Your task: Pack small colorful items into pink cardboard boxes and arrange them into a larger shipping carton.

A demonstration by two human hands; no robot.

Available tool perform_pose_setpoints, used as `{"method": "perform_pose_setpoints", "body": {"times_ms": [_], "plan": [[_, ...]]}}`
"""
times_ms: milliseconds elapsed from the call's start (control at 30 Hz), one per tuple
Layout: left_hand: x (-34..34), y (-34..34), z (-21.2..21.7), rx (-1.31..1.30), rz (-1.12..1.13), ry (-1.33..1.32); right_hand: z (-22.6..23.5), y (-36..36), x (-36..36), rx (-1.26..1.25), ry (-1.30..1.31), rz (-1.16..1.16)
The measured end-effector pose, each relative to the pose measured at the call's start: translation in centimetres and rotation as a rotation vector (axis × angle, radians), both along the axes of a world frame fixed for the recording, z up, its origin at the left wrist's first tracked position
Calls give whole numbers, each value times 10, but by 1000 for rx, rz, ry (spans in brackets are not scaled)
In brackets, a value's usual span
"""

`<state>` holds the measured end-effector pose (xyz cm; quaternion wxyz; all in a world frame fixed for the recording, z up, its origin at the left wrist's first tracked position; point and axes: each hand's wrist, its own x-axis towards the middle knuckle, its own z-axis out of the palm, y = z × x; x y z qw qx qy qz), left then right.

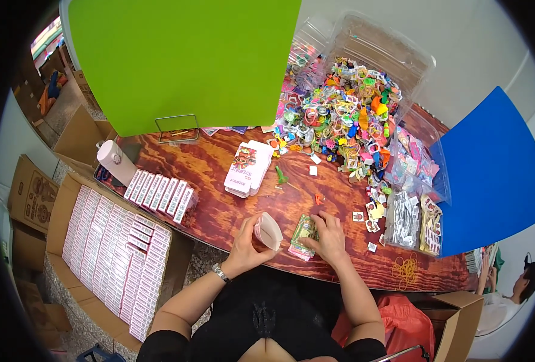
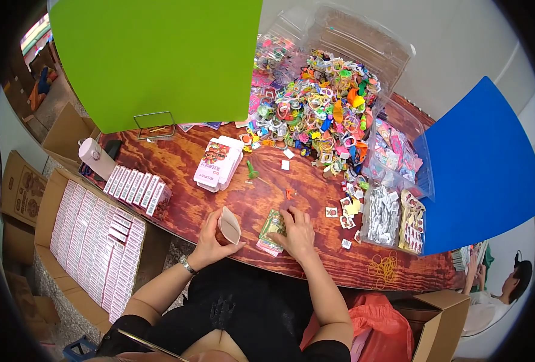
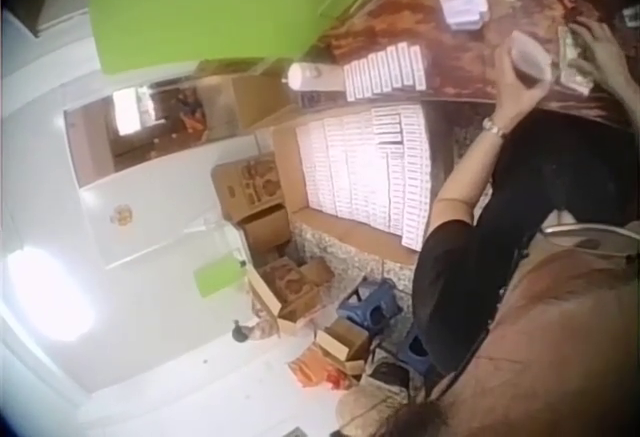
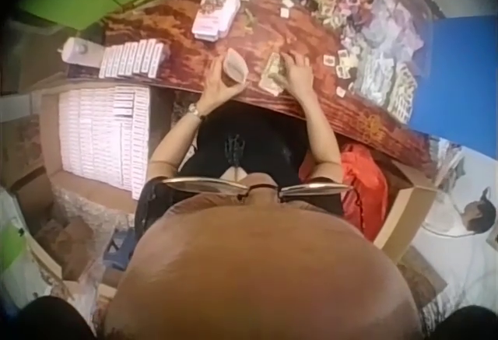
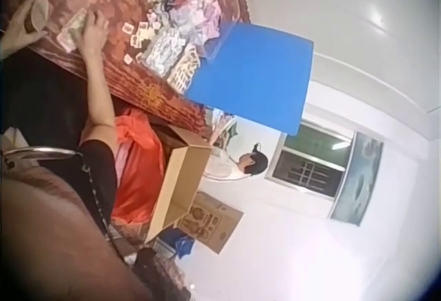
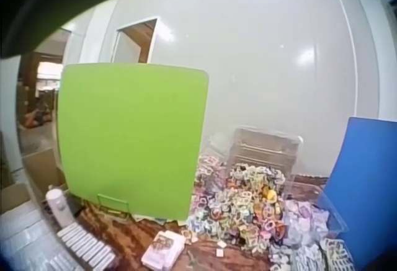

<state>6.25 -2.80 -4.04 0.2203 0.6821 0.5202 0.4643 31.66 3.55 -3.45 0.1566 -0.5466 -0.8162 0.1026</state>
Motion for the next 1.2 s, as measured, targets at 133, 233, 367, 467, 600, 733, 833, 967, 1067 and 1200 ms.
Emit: {"method": "perform_pose_setpoints", "body": {"times_ms": [133, 233, 367, 467, 600, 733, 833, 967, 1067, 1200], "plan": [[-2, 4, -14, -15, 25, -30, -7, 11, 13, -27, 322, 34], [-6, 5, -24, -79, 61, -105, 13, 6, 16, -361, 886, -83], [2, 8, -23, -112, 80, -91, 50, -12, -11, -80, 1321, -156], [8, 5, -16, -167, 78, -82, 55, -15, -37, 129, 1227, -104], [11, 4, -11, -131, 86, -77, 50, -11, -53, 372, 929, 35], [4, 3, -16, -165, 108, -98, 45, -11, -58, 441, 777, 118], [2, 2, -19, -212, 101, -107, 49, -14, -60, 518, 722, 177], [7, -1, -5, -156, 83, -36, 48, -20, -68, 447, 622, 250], [9, 0, -2, -11, 103, 23, 42, -27, -72, 596, 425, 342], [7, -1, -6, 49, 121, 83, 38, -32, -72, 544, 209, 339]]}}
